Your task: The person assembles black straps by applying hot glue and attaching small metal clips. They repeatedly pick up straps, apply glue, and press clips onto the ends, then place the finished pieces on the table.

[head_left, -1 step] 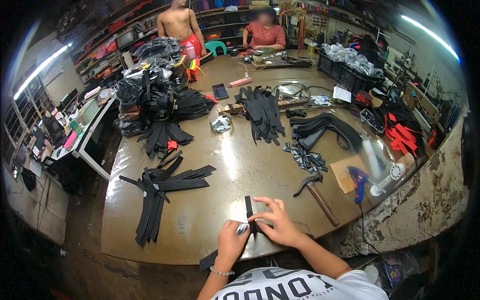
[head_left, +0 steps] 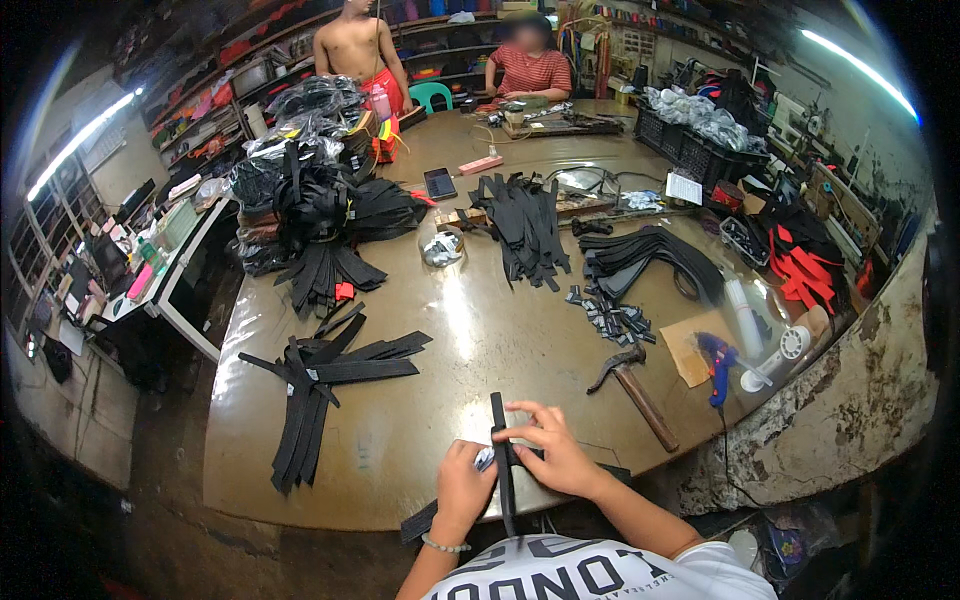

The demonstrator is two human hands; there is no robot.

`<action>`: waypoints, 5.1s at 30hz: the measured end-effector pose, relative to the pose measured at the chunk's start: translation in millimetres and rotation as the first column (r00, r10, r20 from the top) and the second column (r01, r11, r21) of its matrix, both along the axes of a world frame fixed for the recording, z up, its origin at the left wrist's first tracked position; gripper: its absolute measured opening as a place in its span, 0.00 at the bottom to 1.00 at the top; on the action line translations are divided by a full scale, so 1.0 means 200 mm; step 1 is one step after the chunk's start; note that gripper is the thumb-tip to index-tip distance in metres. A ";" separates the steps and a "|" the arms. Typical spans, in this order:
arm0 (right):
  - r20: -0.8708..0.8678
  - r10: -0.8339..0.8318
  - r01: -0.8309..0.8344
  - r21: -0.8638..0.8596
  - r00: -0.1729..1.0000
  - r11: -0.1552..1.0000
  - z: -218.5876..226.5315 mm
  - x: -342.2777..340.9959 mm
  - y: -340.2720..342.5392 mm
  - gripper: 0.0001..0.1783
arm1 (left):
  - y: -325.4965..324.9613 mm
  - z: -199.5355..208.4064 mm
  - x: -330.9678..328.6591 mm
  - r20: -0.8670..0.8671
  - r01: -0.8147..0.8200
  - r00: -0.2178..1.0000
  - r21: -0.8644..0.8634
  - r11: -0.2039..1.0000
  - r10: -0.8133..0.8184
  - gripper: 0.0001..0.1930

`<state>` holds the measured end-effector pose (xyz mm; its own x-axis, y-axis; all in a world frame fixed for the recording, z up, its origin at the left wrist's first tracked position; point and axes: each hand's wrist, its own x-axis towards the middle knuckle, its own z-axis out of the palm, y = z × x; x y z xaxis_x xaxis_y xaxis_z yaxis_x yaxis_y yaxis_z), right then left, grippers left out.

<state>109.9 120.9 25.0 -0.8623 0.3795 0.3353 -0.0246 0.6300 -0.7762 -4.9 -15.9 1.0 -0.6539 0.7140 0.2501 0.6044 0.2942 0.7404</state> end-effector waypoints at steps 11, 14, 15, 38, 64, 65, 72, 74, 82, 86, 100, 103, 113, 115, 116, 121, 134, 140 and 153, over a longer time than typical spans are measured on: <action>0.018 -0.194 0.182 0.265 0.981 0.947 -0.21 -0.04 -0.13 0.21 | -0.01 -0.04 0.04 -0.050 0.032 0.998 -0.016 0.999 -0.032 0.17; -0.010 -0.188 0.180 0.349 0.982 0.920 -0.20 0.02 -0.16 0.21 | -0.01 -0.06 0.05 -0.122 0.045 0.991 -0.024 0.999 -0.047 0.17; 0.005 -0.171 0.159 0.340 0.985 0.927 -0.20 0.03 -0.16 0.20 | -0.01 -0.06 0.05 -0.152 0.051 0.987 -0.034 0.998 -0.056 0.17; 0.331 0.367 -0.438 0.173 0.869 0.882 -0.04 0.32 -0.14 0.11 | -0.01 -0.03 0.07 -0.247 0.091 0.960 -0.175 0.980 -0.134 0.16; 0.300 -0.166 0.205 -0.102 0.939 0.973 0.18 0.31 0.28 0.25 | -0.12 -0.04 0.08 -0.202 0.025 0.977 -0.211 0.977 -0.068 0.18; 0.304 -0.092 0.096 0.001 0.948 0.995 0.18 0.28 0.24 0.26 | -0.12 -0.04 0.08 -0.194 0.031 0.978 -0.214 0.976 -0.073 0.18; 0.433 -0.178 0.166 0.065 0.884 0.984 0.17 0.22 0.19 0.30 | -0.12 -0.03 0.09 -0.216 0.033 0.974 -0.191 0.981 -0.075 0.19; 0.448 -0.173 0.166 0.056 0.877 0.985 0.16 0.23 0.19 0.30 | -0.11 -0.03 0.09 -0.223 0.025 0.972 -0.192 0.981 -0.068 0.19; 0.426 -0.119 0.121 0.021 0.897 0.992 0.15 0.30 0.11 0.31 | -0.11 -0.05 0.10 -0.244 0.008 0.968 -0.192 0.981 -0.055 0.18; 0.501 -0.034 0.083 -0.076 0.865 0.994 0.16 0.35 0.07 0.30 | -0.11 -0.05 0.10 -0.244 0.002 0.969 -0.170 0.985 -0.044 0.17; 0.444 -0.874 0.621 0.635 0.194 0.460 0.14 0.82 0.62 0.30 | -0.11 0.07 -0.05 0.798 -0.199 -0.138 0.557 0.806 -0.586 0.21; 0.538 -0.828 0.614 0.603 0.157 0.509 0.27 0.78 0.33 0.25 | -0.07 0.08 -0.05 0.528 -0.495 -0.417 0.551 0.672 -0.740 0.23; 0.045 -0.214 0.207 0.128 0.976 0.970 -0.12 0.15 -0.06 0.06 | -0.01 0.05 -0.03 0.738 -0.359 -0.222 0.546 0.757 -0.637 0.23; 0.110 -0.202 0.215 -0.119 0.973 0.969 -0.07 0.13 -0.05 0.06 | 0.00 0.08 -0.01 0.723 -0.360 -0.184 0.581 0.730 -0.666 0.23; 0.179 -0.167 0.224 -0.371 0.969 0.901 -0.05 0.12 -0.07 0.07 | 0.01 0.10 0.00 0.774 -0.342 -0.090 0.567 0.750 -0.627 0.24; -0.057 0.003 -0.052 -0.894 0.998 0.445 -0.04 0.02 -0.20 0.11 | 0.03 0.15 0.10 0.830 -0.273 0.213 0.557 0.784 -0.515 0.25; -0.384 -0.122 -0.251 -0.781 0.915 0.572 -0.12 0.05 -0.25 0.06 | 0.06 0.13 0.09 0.756 -0.500 0.036 0.580 0.643 -0.653 0.24; -0.280 0.070 -0.156 -0.299 0.957 0.941 -0.06 0.09 -0.24 0.07 | 0.03 0.07 0.02 0.569 -0.615 -0.281 0.512 0.600 -0.773 0.18; -0.290 0.477 -0.558 -0.457 0.830 0.693 0.00 0.09 -0.25 0.06 | -0.09 0.00 -0.08 0.583 -0.561 -0.287 0.541 0.627 -0.760 0.14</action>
